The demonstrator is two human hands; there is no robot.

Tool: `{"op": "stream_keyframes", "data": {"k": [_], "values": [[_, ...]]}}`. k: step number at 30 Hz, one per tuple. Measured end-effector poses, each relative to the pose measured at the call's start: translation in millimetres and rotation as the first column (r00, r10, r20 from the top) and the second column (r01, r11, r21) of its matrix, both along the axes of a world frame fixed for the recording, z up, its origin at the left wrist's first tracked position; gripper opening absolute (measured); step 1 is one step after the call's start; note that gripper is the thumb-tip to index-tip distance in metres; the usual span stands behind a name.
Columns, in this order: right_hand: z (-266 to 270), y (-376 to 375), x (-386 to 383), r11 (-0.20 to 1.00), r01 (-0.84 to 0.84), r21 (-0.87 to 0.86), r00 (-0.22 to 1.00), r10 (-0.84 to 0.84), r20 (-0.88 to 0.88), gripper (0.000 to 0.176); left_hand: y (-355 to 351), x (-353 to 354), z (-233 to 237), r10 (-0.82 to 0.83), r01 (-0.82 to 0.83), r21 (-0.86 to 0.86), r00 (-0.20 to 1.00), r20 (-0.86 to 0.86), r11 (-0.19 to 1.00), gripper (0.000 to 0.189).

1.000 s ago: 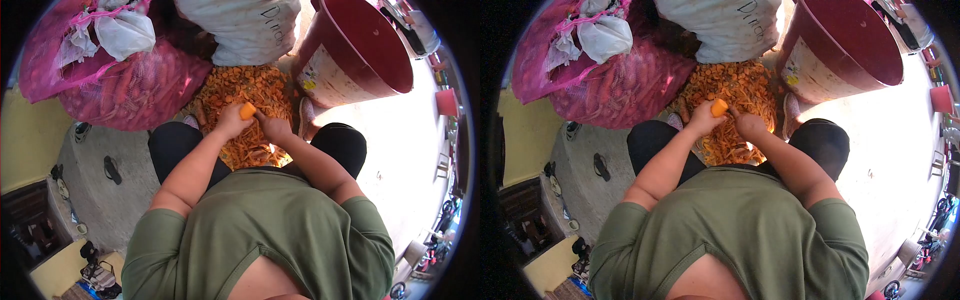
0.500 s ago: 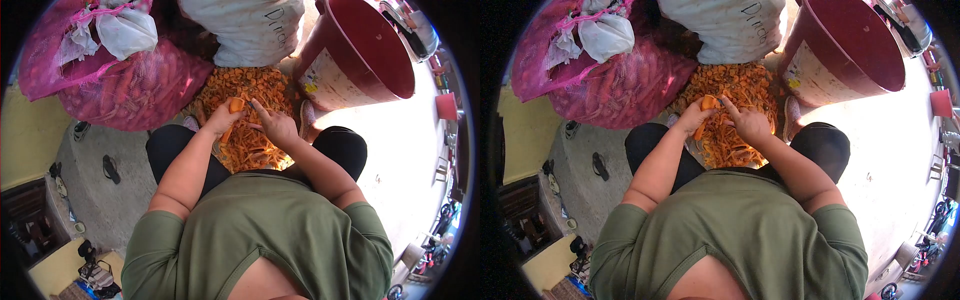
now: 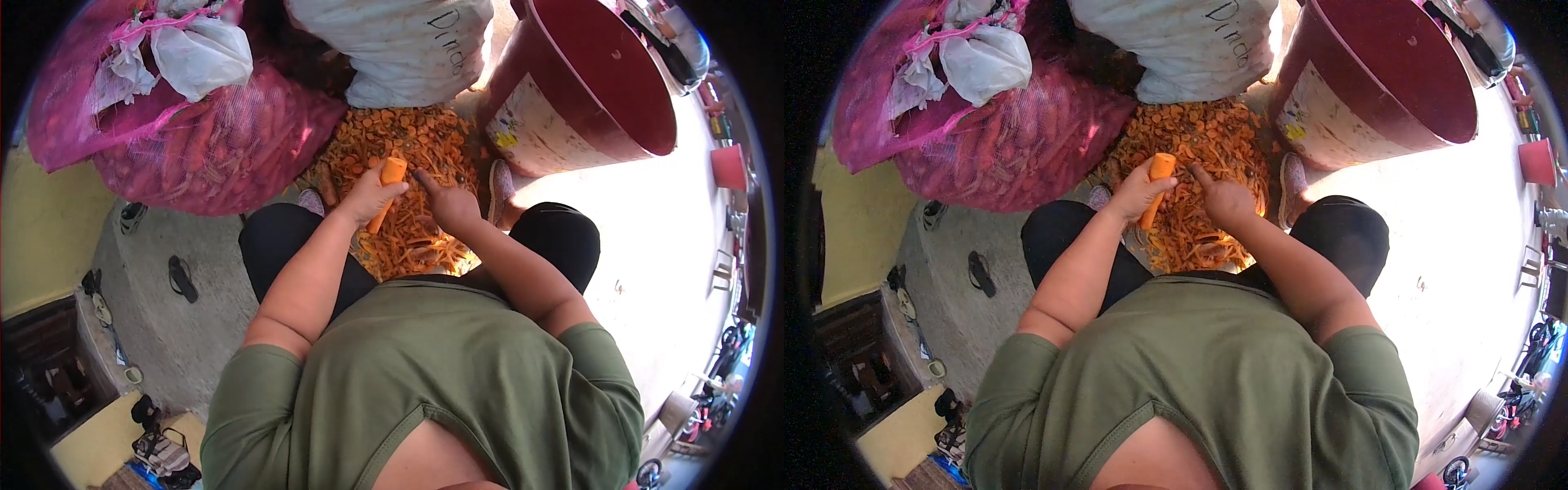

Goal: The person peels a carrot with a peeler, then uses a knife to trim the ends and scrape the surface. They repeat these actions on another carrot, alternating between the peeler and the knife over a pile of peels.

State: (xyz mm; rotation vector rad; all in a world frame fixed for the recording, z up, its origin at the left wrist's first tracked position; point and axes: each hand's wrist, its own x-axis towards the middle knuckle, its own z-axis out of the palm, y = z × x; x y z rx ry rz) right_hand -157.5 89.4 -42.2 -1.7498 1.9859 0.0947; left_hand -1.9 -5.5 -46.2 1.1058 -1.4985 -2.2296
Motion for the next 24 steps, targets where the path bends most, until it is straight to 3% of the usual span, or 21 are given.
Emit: {"op": "stream_keyframes", "data": {"k": [2, 5, 8, 11, 17, 22, 24], "values": [[7.7, -2.3, 3.2, 0.992, 0.125, -0.012, 0.992, -0.124, 0.012, 0.071, -4.6, 3.3, -0.7, 0.032, -0.032, 0.031, 0.999, 0.009, 0.999, 0.025], [3.3, 2.8, 0.1, 0.916, 0.016, -0.401, 1.0, -0.016, 0.003, 0.068, -7.9, 7.5, -1.8, 0.061, -0.062, 0.026, 0.998, 0.03, 0.998, 0.026], [13.1, 7.2, 4.7, 0.846, -0.121, -0.52, 0.993, 0.108, -0.055, 0.064, -8.0, 7.0, -5.9, 0.085, -0.086, 0.015, 0.996, 0.027, 0.996, 0.017], [13.7, 8.9, 6.0, 0.853, -0.137, -0.504, 0.991, 0.125, -0.057, 0.068, -8.1, 8.0, -7.5, 0.056, -0.06, 0.054, 0.995, 0.08, 0.997, 0.014], [11.6, 7.6, 11.2, 0.884, -0.188, -0.428, 0.97, 0.099, -0.221, 0.076, -6.9, 5.5, -7.6, -0.011, -0.009, 0.122, 0.987, 0.163, 0.992, 0.008], [10.5, 4.7, 10.0, 0.915, -0.155, -0.373, 0.982, 0.101, -0.159, 0.075, -10.6, 6.5, -9.5, -0.077, 0.029, 0.176, 0.959, 0.272, 0.984, 0.007], [4.3, 1.6, 3.6, 0.935, -0.1, -0.339, 0.99, 0.058, -0.131, 0.074, -11.8, 12.6, -5.5, -0.054, 0.038, 0.33, 0.998, 0.04, 0.943, 0.009]]}}
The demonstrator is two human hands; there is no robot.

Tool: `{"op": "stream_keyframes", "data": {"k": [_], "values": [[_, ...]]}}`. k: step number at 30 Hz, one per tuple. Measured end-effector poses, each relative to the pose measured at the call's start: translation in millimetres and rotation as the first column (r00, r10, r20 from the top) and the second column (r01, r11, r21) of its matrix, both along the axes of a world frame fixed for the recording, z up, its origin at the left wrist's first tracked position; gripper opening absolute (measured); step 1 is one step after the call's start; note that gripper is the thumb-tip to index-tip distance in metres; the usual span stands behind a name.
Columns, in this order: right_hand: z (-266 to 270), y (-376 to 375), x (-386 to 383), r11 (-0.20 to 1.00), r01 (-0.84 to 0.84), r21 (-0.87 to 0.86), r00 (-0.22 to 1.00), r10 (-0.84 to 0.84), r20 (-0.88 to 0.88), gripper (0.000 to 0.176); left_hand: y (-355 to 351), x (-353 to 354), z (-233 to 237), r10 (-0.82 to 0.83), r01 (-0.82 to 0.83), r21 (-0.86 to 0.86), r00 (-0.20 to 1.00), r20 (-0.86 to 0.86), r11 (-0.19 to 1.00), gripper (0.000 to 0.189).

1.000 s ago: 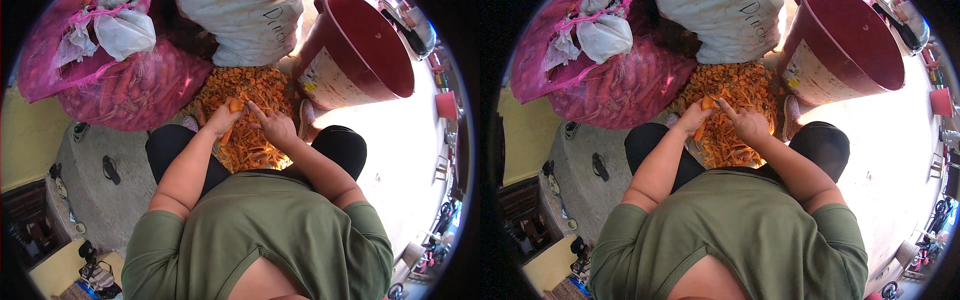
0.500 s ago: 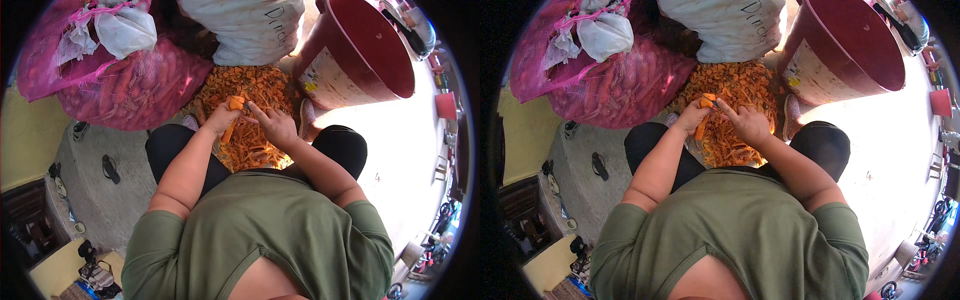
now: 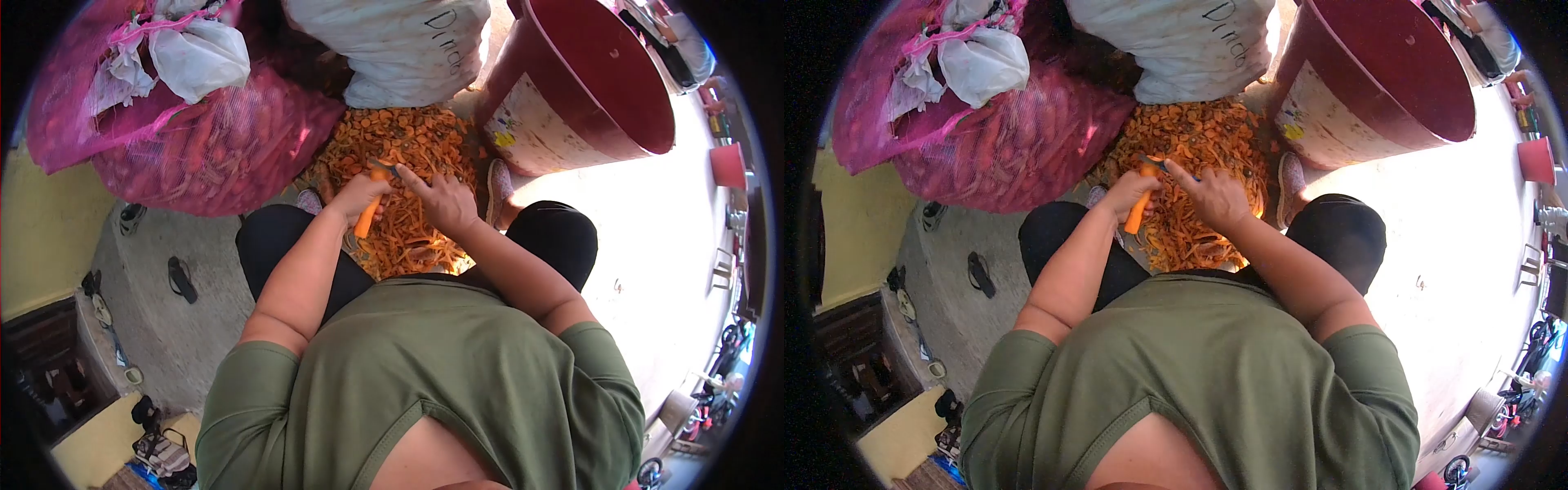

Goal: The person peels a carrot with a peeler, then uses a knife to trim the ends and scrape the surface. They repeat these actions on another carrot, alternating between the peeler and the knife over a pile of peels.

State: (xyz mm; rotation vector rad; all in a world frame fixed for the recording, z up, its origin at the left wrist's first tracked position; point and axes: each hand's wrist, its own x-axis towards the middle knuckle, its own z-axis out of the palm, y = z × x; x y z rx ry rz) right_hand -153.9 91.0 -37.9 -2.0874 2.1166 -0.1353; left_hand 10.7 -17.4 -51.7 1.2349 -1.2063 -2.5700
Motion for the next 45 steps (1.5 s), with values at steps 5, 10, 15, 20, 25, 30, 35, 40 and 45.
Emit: {"op": "stream_keyframes", "data": {"k": [5, 10, 15, 20, 25, 30, 35, 40, 45], "values": [[-17.0, -7.0, -21.8, 0.987, 0.151, -0.062, 0.984, -0.144, 0.102, 0.07, -6.9, 12.0, 12.5, 0.082, -0.009, 0.229, 0.947, -0.311, 0.973, 0.015], [5.1, 1.6, -3.2, 0.98, -0.048, -0.191, 0.991, 0.07, 0.113, 0.063, -1.2, 5.6, 13.1, 0.121, -0.028, 0.321, 0.954, -0.274, 0.947, 0.016], [-17.2, -8.4, -24.1, 0.993, 0.122, -0.009, 0.99, -0.121, 0.073, 0.059, -2.0, 6.4, 9.7, -0.037, 0.193, 0.305, 0.892, -0.451, 0.933, 0.023], [-6.4, -25.8, -41.5, 0.882, 0.472, -0.001, 0.831, -0.444, 0.335, 0.049, 1.3, 0.7, 18.3, 0.106, -0.025, 0.32, 0.966, -0.237, 0.947, 0.042], [13.5, -36.6, -78.7, 0.784, 0.606, -0.135, 0.68, -0.422, 0.6, 0.034, -1.1, -4.4, 5.3, 0.169, -0.13, 0.241, 0.974, -0.151, 0.962, 0.046], [38.3, -35.6, -53.2, 0.944, 0.308, 0.117, 0.415, -0.244, 0.877, 0.035, 1.6, -4.1, -6.6, 0.235, -0.214, 0.201, 0.968, -0.086, 0.956, 0.045], [28.2, -46.8, -34.8, 0.926, 0.351, 0.137, 0.567, -0.326, 0.756, 0.03, 7.8, -1.6, -32.3, 0.211, -0.193, 0.168, 0.973, -0.099, 0.967, 0.04], [24.4, -62.8, -51.3, 0.818, 0.572, 0.055, 0.509, -0.407, 0.758, 0.024, 5.2, 4.5, -14.0, 0.23, -0.089, 0.421, 0.926, -0.298, 0.902, 0.039], [36.8, -52.5, -8.5, 0.96, 0.269, 0.079, 0.676, -0.247, 0.695, 0.023, 16.3, -1.9, 15.3, 0.27, -0.273, 0.143, 0.962, 0.041, 0.951, 0.043]]}}
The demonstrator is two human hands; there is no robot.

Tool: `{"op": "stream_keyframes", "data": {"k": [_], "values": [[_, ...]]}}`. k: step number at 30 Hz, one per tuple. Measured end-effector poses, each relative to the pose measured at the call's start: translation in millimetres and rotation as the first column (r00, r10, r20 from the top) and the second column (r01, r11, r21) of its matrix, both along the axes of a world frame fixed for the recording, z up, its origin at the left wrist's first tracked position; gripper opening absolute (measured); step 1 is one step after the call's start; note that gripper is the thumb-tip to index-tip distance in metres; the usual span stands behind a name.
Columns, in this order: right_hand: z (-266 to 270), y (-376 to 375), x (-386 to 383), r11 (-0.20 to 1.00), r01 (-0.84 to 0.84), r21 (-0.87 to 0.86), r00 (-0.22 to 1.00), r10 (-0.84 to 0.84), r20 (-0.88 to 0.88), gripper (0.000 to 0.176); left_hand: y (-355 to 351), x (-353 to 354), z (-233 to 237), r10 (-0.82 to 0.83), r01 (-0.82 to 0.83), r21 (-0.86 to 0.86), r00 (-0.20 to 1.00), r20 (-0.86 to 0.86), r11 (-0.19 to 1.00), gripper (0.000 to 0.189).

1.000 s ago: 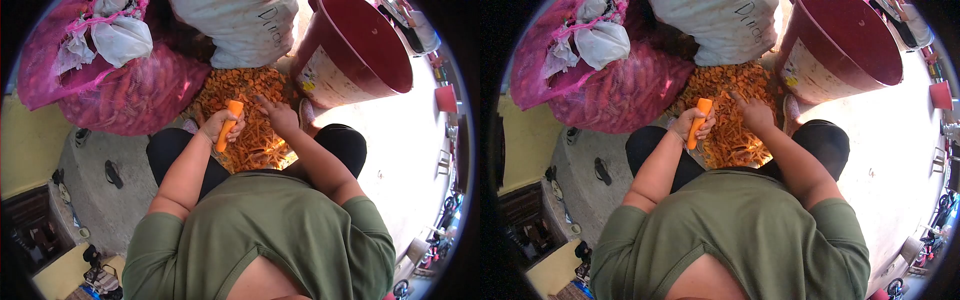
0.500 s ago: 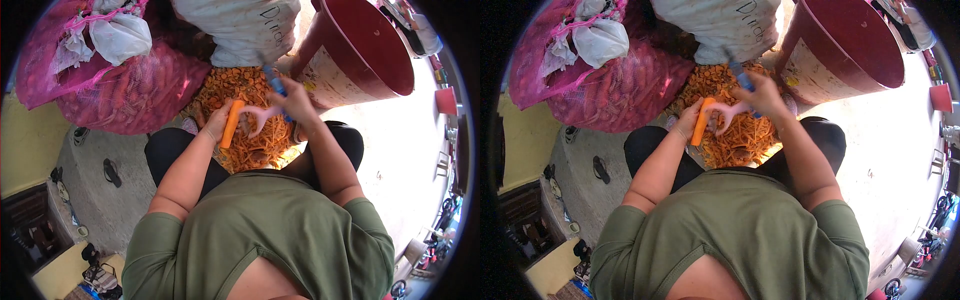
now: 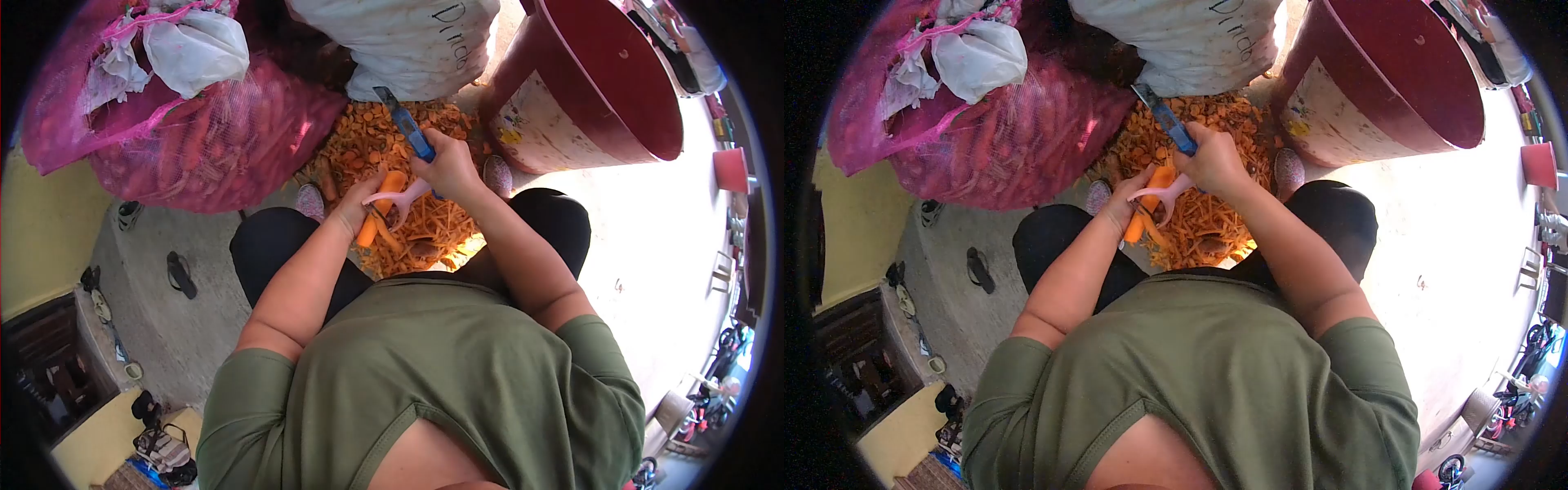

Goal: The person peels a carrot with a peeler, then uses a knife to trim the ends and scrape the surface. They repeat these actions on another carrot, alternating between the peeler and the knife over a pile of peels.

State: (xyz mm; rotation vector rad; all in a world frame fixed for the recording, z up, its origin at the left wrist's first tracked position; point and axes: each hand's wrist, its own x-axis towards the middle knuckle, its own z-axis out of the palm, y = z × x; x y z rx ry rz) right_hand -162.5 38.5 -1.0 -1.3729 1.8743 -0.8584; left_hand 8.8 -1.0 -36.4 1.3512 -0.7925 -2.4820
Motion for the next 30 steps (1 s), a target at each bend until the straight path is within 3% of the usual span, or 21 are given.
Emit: {"op": "stream_keyframes", "data": {"k": [3, 5, 6, 7, 9, 11, 13, 15, 17, 19, 21, 22, 23, 25, 27, 28, 29, 30], "values": [[-29.8, -16.7, -30.0, 0.952, 0.302, 0.049, 0.95, -0.305, 0.063, 0.02, -1.1, 4.4, -14.3, -0.1, 0.101, -0.076, 0.995, 0.018, 0.992, 0.046], [-34.6, -20.1, -61.8, 0.905, 0.421, -0.057, 0.906, -0.423, -0.027, 0.017, -6.1, 13.7, -35.0, -0.115, 0.127, 0.054, 0.976, -0.186, 0.99, 0.047], [-30.6, -20.1, -63.5, 0.899, 0.437, -0.032, 0.899, -0.435, 0.039, 0.018, -8.2, 14.6, -34.3, -0.113, 0.151, 0.116, 0.951, -0.287, 0.982, 0.047], [-26.4, -20.5, -64.3, 0.893, 0.451, -0.007, 0.888, -0.448, 0.104, 0.018, -8.3, 14.5, -33.6, -0.101, 0.129, 0.101, 0.964, -0.245, 0.987, 0.047], [-27.7, -16.3, -33.9, 0.949, 0.311, 0.039, 0.922, -0.312, 0.228, 0.02, -6.1, 13.0, -27.4, -0.068, 0.08, 0.071, 0.984, -0.162, 0.994, 0.045], [-27.7, -4.9, -1.6, 0.999, 0.032, -0.013, 0.989, -0.03, 0.146, 0.029, -3.4, 3.4, -15.4, 0.001, -0.001, -0.026, 1.0, 0.007, 1.0, 0.044], [-26.2, -3.6, 3.9, 1.0, -0.009, 0.005, 0.994, 0.009, 0.108, 0.029, -1.7, 3.0, -13.2, 0.018, -0.012, -0.06, 0.996, 0.086, 0.998, 0.042], [-23.4, -15.9, -19.4, 0.961, 0.262, 0.083, 0.96, -0.269, 0.081, 0.028, -3.6, 6.3, -13.6, -0.036, 0.038, -0.03, 0.997, 0.068, 0.999, 0.04], [-56.1, -24.9, -66.4, 0.916, 0.397, -0.059, 0.908, -0.402, -0.121, 0.027, -6.3, 10.2, -20.8, -0.034, 0.034, -0.007, 0.999, 0.03, 0.999, 0.041], [-36.6, -24.6, -63.7, 0.891, 0.454, 0.031, 0.875, -0.452, 0.173, 0.02, -8.3, 11.4, -22.9, -0.005, 0.005, 0.0, 1.0, 0.01, 1.0, 0.041], [-15.3, -17.9, -29.7, 0.962, 0.263, 0.073, 0.938, -0.273, 0.213, 0.019, -7.8, 10.3, -23.1, 0.053, -0.053, -0.006, 0.999, 0.006, 0.999, 0.041], [-33.3, -13.5, -12.0, 0.984, 0.165, -0.062, 0.98, -0.156, 0.127, 0.021, -8.5, 8.5, -23.8, 0.071, -0.071, 0.012, 0.997, 0.004, 0.997, 0.04], [-30.4, -7.6, -0.3, 0.999, -0.033, 0.004, 0.985, 0.032, 0.169, 0.023, -9.5, 6.7, -24.3, 0.09, -0.09, 0.032, 0.996, 0.004, 0.995, 0.04], [-34.2, -6.5, 7.6, 1.0, -0.017, 0.01, 0.99, 0.016, 0.139, 0.023, -10.5, 8.0, -30.0, 0.061, -0.061, 0.019, 0.998, 0.005, 0.998, 0.04], [-52.4, -23.2, -22.7, 0.964, 0.267, 0.017, 0.958, -0.267, 0.105, 0.02, -11.5, 12.1, -36.8, -0.039, 0.039, -0.049, 0.999, 0.004, 0.998, 0.04], [-59.0, -28.6, -45.0, 0.939, 0.34, -0.053, 0.937, -0.343, -0.067, 0.018, -12.7, 12.1, -36.5, -0.018, 0.018, 0.001, 0.999, -0.034, 1.0, 0.041], [-59.5, -32.4, -61.7, 0.909, 0.417, 0.006, 0.904, -0.414, -0.106, 0.017, -13.4, 12.9, -34.4, 0.005, -0.002, 0.052, 0.998, -0.07, 0.999, 0.041], [-52.9, -34.0, -61.3, 0.904, 0.426, 0.033, 0.905, -0.426, -0.004, 0.017, -14.8, 13.8, -31.7, 0.031, -0.02, 0.102, 0.994, -0.104, 0.995, 0.042]]}}
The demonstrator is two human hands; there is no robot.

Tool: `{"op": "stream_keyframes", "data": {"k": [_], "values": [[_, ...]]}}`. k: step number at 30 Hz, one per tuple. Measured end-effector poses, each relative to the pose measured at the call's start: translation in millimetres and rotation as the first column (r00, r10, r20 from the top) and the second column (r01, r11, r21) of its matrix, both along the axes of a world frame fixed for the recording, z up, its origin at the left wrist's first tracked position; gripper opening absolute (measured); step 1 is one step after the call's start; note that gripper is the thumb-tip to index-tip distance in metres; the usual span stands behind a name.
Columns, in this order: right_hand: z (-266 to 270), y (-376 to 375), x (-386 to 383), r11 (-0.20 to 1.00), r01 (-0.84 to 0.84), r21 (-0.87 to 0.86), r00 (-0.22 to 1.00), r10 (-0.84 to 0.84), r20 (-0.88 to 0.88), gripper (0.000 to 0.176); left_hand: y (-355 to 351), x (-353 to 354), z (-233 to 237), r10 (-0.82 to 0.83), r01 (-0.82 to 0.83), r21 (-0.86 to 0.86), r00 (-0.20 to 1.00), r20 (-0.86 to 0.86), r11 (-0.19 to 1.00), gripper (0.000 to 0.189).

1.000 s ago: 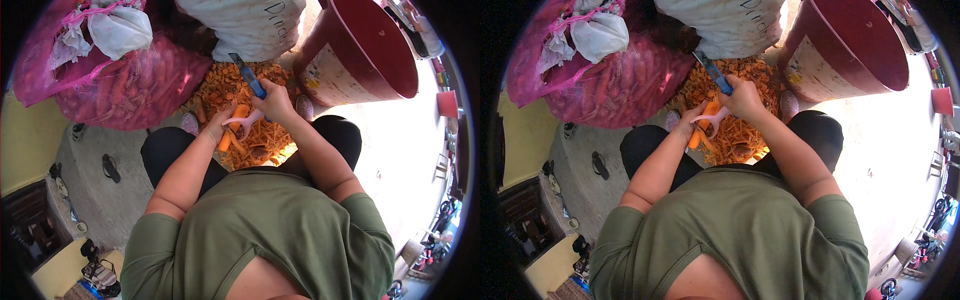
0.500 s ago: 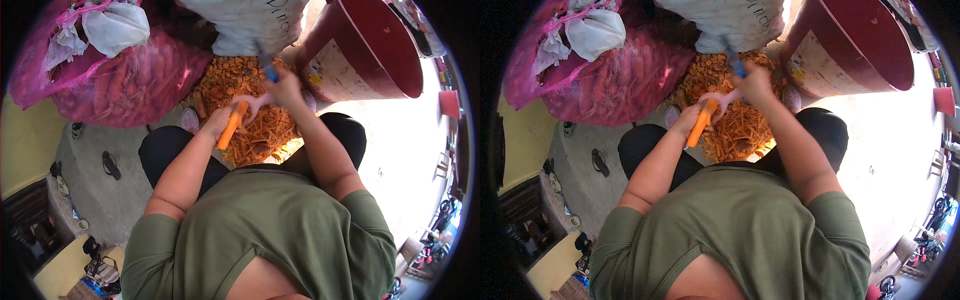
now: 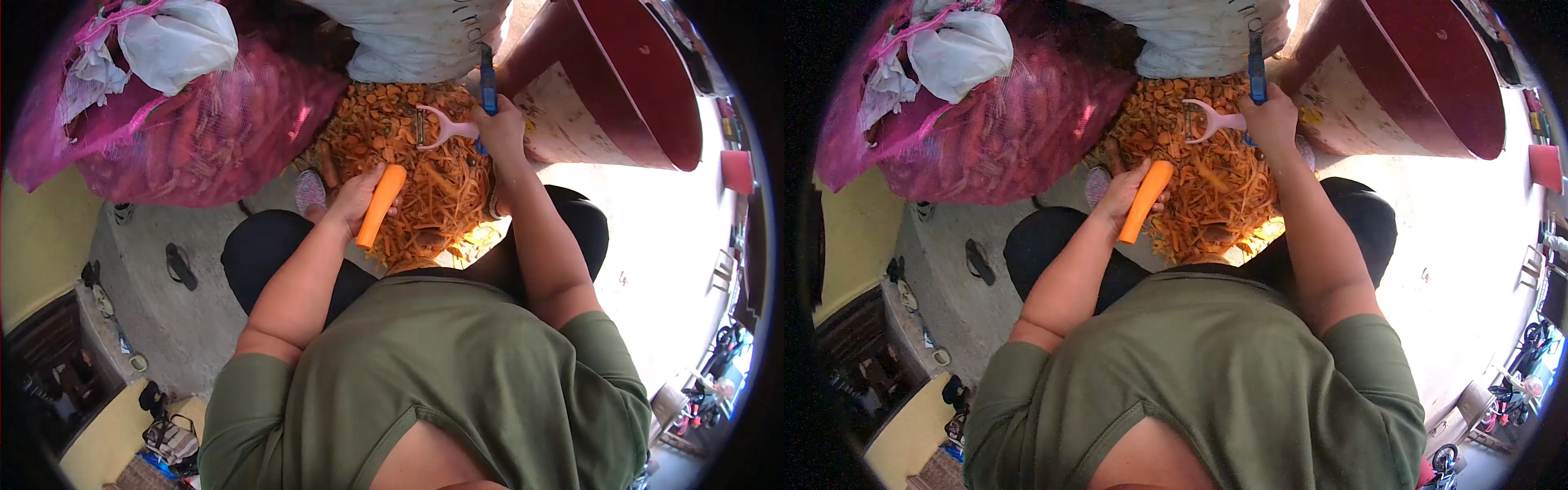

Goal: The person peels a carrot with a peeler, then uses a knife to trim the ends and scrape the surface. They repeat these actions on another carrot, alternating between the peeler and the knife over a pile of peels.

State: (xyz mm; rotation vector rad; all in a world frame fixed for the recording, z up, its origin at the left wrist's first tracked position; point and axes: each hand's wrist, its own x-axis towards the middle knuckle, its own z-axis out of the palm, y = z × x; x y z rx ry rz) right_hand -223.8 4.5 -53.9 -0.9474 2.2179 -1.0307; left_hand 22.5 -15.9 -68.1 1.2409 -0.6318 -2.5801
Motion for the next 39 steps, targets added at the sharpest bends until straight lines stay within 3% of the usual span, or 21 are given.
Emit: {"op": "stream_keyframes", "data": {"k": [1, 3, 5, 7, 9, 11, 13, 16, 19, 21, 22, 23, 24, 27, 30, 33, 35, 36, 39], "values": [[6.8, 0.8, 2.0, 1.0, 0.013, -0.018, 0.995, -0.011, 0.103, 0.016, -1.6, 0.2, 3.9, -0.004, 0.006, -0.028, 0.999, 0.041, 1.0, 0.042], [15.4, 6.2, 37.0, 0.975, -0.168, -0.146, 0.952, 0.199, 0.234, 0.021, -2.8, -0.6, 8.9, -0.008, 0.017, -0.08, 0.993, 0.12, 0.997, 0.042], [14.6, 16.3, 67.3, 0.895, -0.429, -0.124, 0.844, 0.446, 0.297, 0.027, -5.7, 0.3, -7.5, 0.02, -0.017, -0.03, 0.995, 0.094, 0.999, 0.041], [6.0, 15.3, 69.5, 0.895, -0.444, -0.047, 0.884, 0.446, 0.142, 0.028, -5.5, 0.9, -6.4, 0.012, -0.007, -0.052, 0.994, 0.11, 0.999, 0.04], [-6.8, 0.6, 39.4, 0.984, -0.177, 0.027, 0.974, 0.172, 0.147, 0.027, -5.8, 2.2, 1.7, -0.028, 0.053, -0.15, 0.986, 0.164, 0.987, 0.038], [-13.7, -6.2, 4.2, 0.993, -0.064, -0.101, 0.981, 0.044, -0.191, 0.024, -8.3, 4.8, -4.9, -0.008, 0.011, -0.051, 0.999, 0.046, 0.999, 0.039], [-3.1, -8.6, -1.7, 0.997, 0.045, -0.062, 0.995, -0.039, 0.093, 0.022, -11.2, 5.8, -2.6, 0.025, -0.026, 0.008, 0.999, 0.023, 1.0, 0.039], [16.5, -0.5, 34.7, 0.983, -0.18, -0.038, 0.96, 0.184, 0.211, 0.015, -11.0, 3.8, 4.0, 0.06, -0.062, 0.025, 0.995, 0.084, 0.998, 0.039], [23.6, 15.4, 74.4, 0.891, -0.43, -0.142, 0.799, 0.449, 0.399, 0.016, -9.3, 2.0, 3.4, 0.04, -0.045, 0.054, 0.995, 0.088, 0.998, 0.039], [26.1, 14.4, 75.0, 0.849, -0.528, -0.008, 0.825, 0.515, 0.234, 0.017, -11.9, 0.8, -0.7, 0.023, -0.034, 0.096, 0.992, 0.12, 0.995, 0.039], [18.8, 9.9, 67.1, 0.921, -0.39, 0.012, 0.892, 0.374, 0.255, 0.016, -8.9, 1.0, -2.1, 0.022, -0.017, -0.054, 0.996, 0.083, 0.998, 0.039], [7.0, 2.8, 52.5, 0.97, -0.242, 0.034, 0.936, 0.224, 0.272, 0.015, -8.1, 1.7, -6.6, 0.013, -0.011, -0.028, 0.997, 0.078, 1.0, 0.04], [-1.9, -2.1, 35.7, 0.983, -0.184, -0.021, 0.972, 0.185, 0.145, 0.015, -8.3, 2.7, -12.0, 0.004, -0.004, -0.003, 0.997, 0.072, 1.0, 0.04], [5.0, -6.6, 13.7, 0.997, -0.062, 0.04, 0.99, 0.066, -0.123, 0.015, -9.2, 4.7, -14.2, -0.01, 0.013, -0.033, 0.997, 0.079, 0.999, 0.041], [10.3, -2.1, 27.3, 0.993, -0.109, -0.048, 0.971, 0.117, 0.21, 0.022, -10.6, 6.0, -7.4, 0.028, -0.025, -0.037, 0.997, 0.07, 0.999, 0.043], [16.5, 8.7, 59.5, 0.921, -0.377, -0.098, 0.875, 0.389, 0.289, 0.023, -10.1, 3.5, -10.5, 0.036, -0.032, -0.028, 0.991, 0.132, 0.999, 0.044], [33.2, 15.4, 76.8, 0.865, -0.499, -0.042, 0.795, 0.477, 0.376, 0.025, -10.2, 2.8, -15.2, 0.029, -0.026, -0.024, 0.99, 0.136, 0.999, 0.044], [31.2, 16.1, 77.6, 0.828, -0.56, 0.004, 0.797, 0.538, 0.275, 0.026, -10.5, 3.4, -17.3, 0.03, -0.028, -0.016, 0.994, 0.104, 0.999, 0.044], [-1.3, 5.0, 53.7, 0.939, -0.345, -0.014, 0.925, 0.342, 0.166, 0.02, -8.9, 0.9, -12.5, 0.008, -0.002, -0.068, 0.995, 0.095, 0.998, 0.042]]}}
